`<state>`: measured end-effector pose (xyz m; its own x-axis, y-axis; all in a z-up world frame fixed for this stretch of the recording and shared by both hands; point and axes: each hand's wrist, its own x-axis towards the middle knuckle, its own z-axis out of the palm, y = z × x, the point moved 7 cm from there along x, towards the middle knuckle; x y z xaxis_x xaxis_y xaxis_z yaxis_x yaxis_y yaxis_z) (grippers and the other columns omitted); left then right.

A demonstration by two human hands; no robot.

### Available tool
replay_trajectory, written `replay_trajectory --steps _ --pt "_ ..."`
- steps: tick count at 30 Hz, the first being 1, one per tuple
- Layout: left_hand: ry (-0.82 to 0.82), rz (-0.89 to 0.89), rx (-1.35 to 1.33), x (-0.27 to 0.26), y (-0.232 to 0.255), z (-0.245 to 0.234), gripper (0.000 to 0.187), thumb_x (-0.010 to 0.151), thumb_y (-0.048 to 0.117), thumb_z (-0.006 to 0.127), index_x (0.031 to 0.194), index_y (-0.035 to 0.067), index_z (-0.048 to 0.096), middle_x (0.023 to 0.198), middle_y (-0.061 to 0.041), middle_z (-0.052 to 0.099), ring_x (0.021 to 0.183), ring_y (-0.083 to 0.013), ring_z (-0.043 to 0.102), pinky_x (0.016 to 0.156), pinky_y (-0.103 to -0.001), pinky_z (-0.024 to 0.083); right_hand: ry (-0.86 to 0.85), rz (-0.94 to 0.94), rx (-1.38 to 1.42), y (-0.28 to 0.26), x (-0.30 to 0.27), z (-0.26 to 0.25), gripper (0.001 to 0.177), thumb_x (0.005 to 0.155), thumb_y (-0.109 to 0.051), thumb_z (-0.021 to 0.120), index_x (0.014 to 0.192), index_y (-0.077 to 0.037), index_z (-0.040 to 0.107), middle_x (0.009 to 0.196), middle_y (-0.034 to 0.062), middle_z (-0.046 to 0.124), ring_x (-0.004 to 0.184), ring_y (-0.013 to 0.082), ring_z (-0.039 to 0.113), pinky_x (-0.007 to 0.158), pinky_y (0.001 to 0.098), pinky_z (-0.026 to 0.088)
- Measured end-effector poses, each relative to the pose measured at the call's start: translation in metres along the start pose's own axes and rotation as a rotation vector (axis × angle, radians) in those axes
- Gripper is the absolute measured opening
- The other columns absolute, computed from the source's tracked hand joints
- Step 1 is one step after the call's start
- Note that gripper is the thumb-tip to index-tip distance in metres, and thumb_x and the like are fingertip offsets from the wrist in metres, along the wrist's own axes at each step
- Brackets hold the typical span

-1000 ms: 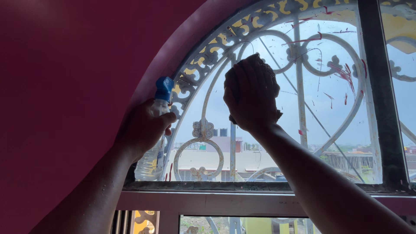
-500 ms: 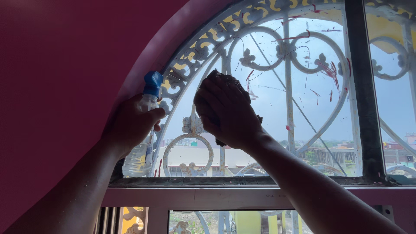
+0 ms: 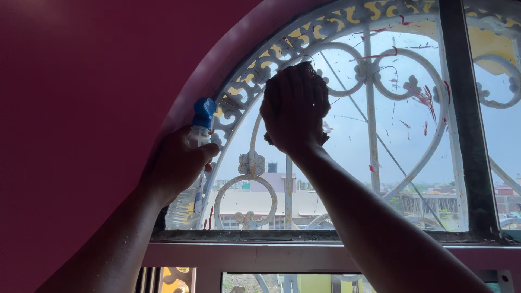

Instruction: The person cleans a window with a cloth and a spray bottle, wiping the glass and the frame.

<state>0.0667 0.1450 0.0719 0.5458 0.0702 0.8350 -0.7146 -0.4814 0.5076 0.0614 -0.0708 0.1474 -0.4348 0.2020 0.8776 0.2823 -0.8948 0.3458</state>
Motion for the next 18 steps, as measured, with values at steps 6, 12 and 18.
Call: replay_trajectory --steps 6,12,18 --pt "0.01 -0.025 0.022 0.002 -0.004 0.0 0.04 0.086 0.027 0.071 0.119 0.008 0.061 0.088 -0.012 0.073 0.076 -0.0207 0.073 0.077 -0.043 0.059 -0.03 -0.217 0.119 -0.057 -0.016 0.0 0.043 0.096 -0.031 0.062 0.133 -0.011 0.063 0.145 0.0142 0.056 0.145 0.0355 0.043 0.122 0.0576 0.027" --pt "-0.038 0.037 -0.071 0.003 0.0 0.002 0.033 0.087 0.025 0.069 0.113 0.005 0.064 0.091 -0.009 0.073 0.077 -0.0202 0.071 0.074 -0.04 0.059 -0.183 -0.402 0.271 -0.088 -0.058 -0.018 0.059 0.091 -0.037 0.064 0.143 -0.01 0.06 0.153 0.0135 0.051 0.15 0.0313 0.039 0.127 0.0537 0.024" --pt "-0.031 0.026 -0.039 -0.001 0.004 0.002 0.032 0.086 0.02 0.068 0.112 0.003 0.063 0.086 -0.014 0.073 0.076 -0.022 0.073 0.074 -0.041 0.059 -0.207 -0.557 0.284 -0.087 -0.059 -0.023 0.067 0.089 -0.048 0.067 0.144 -0.011 0.057 0.153 0.0121 0.051 0.148 0.0318 0.041 0.126 0.0534 0.022"
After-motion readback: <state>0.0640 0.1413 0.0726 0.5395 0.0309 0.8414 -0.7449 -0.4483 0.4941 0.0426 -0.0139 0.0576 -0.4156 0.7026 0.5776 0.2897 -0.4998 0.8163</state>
